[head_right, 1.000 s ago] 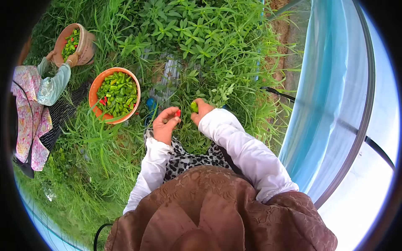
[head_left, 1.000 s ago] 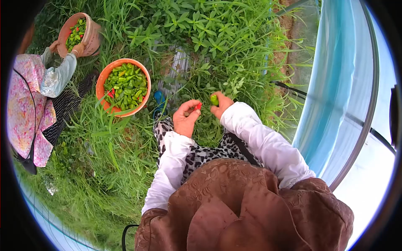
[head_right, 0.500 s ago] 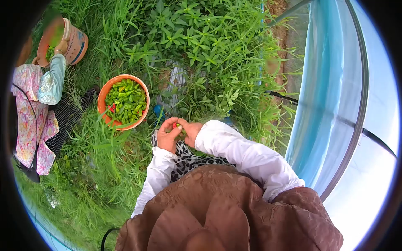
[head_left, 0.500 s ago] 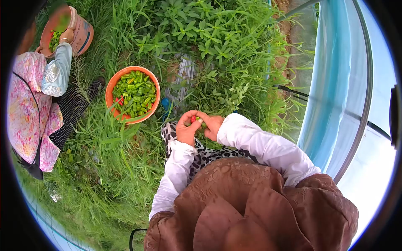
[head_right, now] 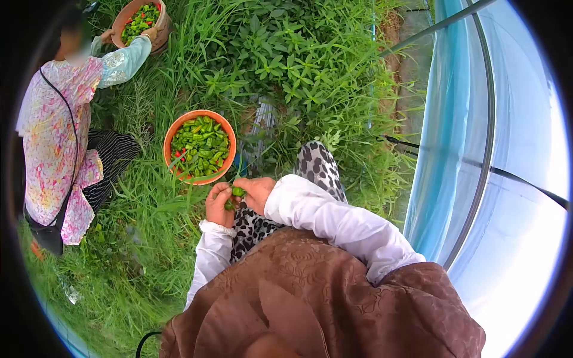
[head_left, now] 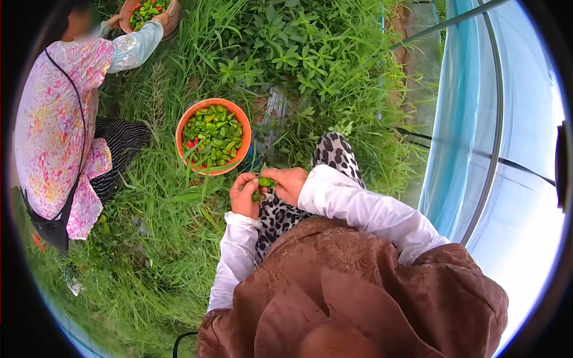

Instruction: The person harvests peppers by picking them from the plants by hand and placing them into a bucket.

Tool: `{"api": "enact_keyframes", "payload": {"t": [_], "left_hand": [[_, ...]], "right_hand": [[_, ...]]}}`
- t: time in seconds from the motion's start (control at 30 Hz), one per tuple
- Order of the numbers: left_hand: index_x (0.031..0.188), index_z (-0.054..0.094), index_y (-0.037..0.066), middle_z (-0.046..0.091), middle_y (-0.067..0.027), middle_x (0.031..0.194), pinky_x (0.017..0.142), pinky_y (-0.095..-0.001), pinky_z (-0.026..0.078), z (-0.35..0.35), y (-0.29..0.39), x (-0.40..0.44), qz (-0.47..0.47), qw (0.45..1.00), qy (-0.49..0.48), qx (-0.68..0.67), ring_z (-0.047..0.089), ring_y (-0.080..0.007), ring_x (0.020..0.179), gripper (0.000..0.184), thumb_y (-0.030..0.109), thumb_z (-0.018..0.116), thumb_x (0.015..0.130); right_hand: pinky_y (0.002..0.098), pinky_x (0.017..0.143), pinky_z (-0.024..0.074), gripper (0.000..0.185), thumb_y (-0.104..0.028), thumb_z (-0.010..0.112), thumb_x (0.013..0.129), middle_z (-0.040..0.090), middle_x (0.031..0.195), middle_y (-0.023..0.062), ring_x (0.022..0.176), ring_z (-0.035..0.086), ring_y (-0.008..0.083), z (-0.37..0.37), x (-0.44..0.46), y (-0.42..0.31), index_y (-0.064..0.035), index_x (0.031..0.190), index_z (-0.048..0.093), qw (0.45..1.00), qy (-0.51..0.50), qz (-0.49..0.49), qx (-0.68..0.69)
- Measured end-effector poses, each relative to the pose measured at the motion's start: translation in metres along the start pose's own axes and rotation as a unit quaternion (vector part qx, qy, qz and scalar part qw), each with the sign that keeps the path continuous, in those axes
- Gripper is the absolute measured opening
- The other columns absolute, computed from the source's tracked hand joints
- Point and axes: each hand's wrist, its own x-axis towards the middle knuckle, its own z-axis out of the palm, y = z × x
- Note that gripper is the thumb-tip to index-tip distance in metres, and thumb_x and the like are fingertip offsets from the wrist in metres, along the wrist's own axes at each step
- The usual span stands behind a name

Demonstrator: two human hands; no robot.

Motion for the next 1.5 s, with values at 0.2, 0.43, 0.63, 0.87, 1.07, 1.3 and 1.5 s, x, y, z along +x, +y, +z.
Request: {"api": "enact_keyframes", "payload": {"t": [0.2,0.43,0.63,0.87,1.07,1.3,1.5], "left_hand": [[0.099,0.050,0.005,0.057,-0.0044,0.081,0.053,-0.0270,0.043,0.011,-0.001,-0.028,-0.072,0.996,-0.058,0.001,0.055,-0.0143,0.065,0.020,0.013,0.055,0.082],[0.092,0.052,0.004,0.059,-0.0058,0.078,0.049,-0.0241,0.043,0.025,-0.032,-0.018,0.018,0.998,-0.040,0.048,0.055,-0.0134,0.060,0.011,0.009,0.055,0.082],[0.088,0.053,0.004,0.059,-0.0052,0.075,0.047,-0.0226,0.040,0.062,-0.056,0.013,0.123,0.987,0.065,0.085,0.055,-0.0130,0.057,0.011,0.012,0.057,0.082],[0.083,0.055,0.003,0.058,-0.0036,0.068,0.046,-0.0207,0.038,0.135,-0.118,0.088,0.212,0.960,0.154,0.099,0.054,-0.0111,0.052,0.012,0.014,0.059,0.081],[0.086,0.054,-0.004,0.056,-0.0122,0.094,0.062,-0.0243,0.047,0.187,-0.133,0.122,0.440,0.872,0.113,0.181,0.055,-0.0125,0.071,0.007,-0.001,0.056,0.080],[0.086,0.055,0.000,0.059,-0.0091,0.088,0.051,-0.0245,0.044,0.209,-0.112,0.135,0.235,0.942,0.101,0.219,0.059,-0.0163,0.069,0.012,0.012,0.054,0.083],[0.087,0.054,0.003,0.061,-0.0119,0.090,0.061,-0.0314,0.051,0.227,-0.141,0.165,0.149,0.985,-0.086,-0.006,0.061,-0.0209,0.076,0.008,0.006,0.055,0.080]], "right_hand": [[0.0379,0.073,0.0480,0.050,0.000,0.051,0.073,0.059,0.096,0.0178,0.087,0.058,0.0334,0.007,-0.018,-0.005,-0.0116,0.121,0.045,0.997,0.000,-0.063,0.050],[0.0379,0.075,0.0475,0.050,0.000,0.052,0.072,0.058,0.097,0.0177,0.087,0.058,0.0338,-0.001,-0.035,0.032,-0.0102,0.121,0.045,0.992,0.001,-0.089,0.087],[0.0393,0.071,0.0466,0.028,-0.008,0.055,0.072,0.058,0.088,0.0169,0.082,0.057,0.0337,-0.028,-0.010,0.099,-0.0035,0.100,0.055,0.984,0.063,-0.162,-0.037],[0.0399,0.068,0.0456,0.012,-0.014,0.054,0.075,0.059,0.077,0.0148,0.076,0.057,0.0330,-0.103,0.002,0.193,-0.0044,0.082,0.058,0.985,0.028,-0.154,-0.068],[0.0413,0.073,0.0452,0.019,-0.020,0.048,0.080,0.060,0.082,0.0186,0.079,0.058,0.0351,-0.156,0.033,0.262,-0.0056,0.086,0.059,0.985,0.041,0.050,-0.160],[0.0370,0.092,0.0389,0.041,-0.022,0.052,0.081,0.054,0.115,0.0140,0.106,0.050,0.0337,-0.229,0.029,0.320,-0.0120,0.120,0.047,0.961,0.042,0.152,-0.226],[0.0320,0.069,0.0439,0.038,-0.005,0.044,0.080,0.054,0.116,0.0082,0.101,0.054,0.0204,-0.245,0.043,0.323,-0.0099,0.116,0.051,0.940,0.045,0.147,0.306]]}}
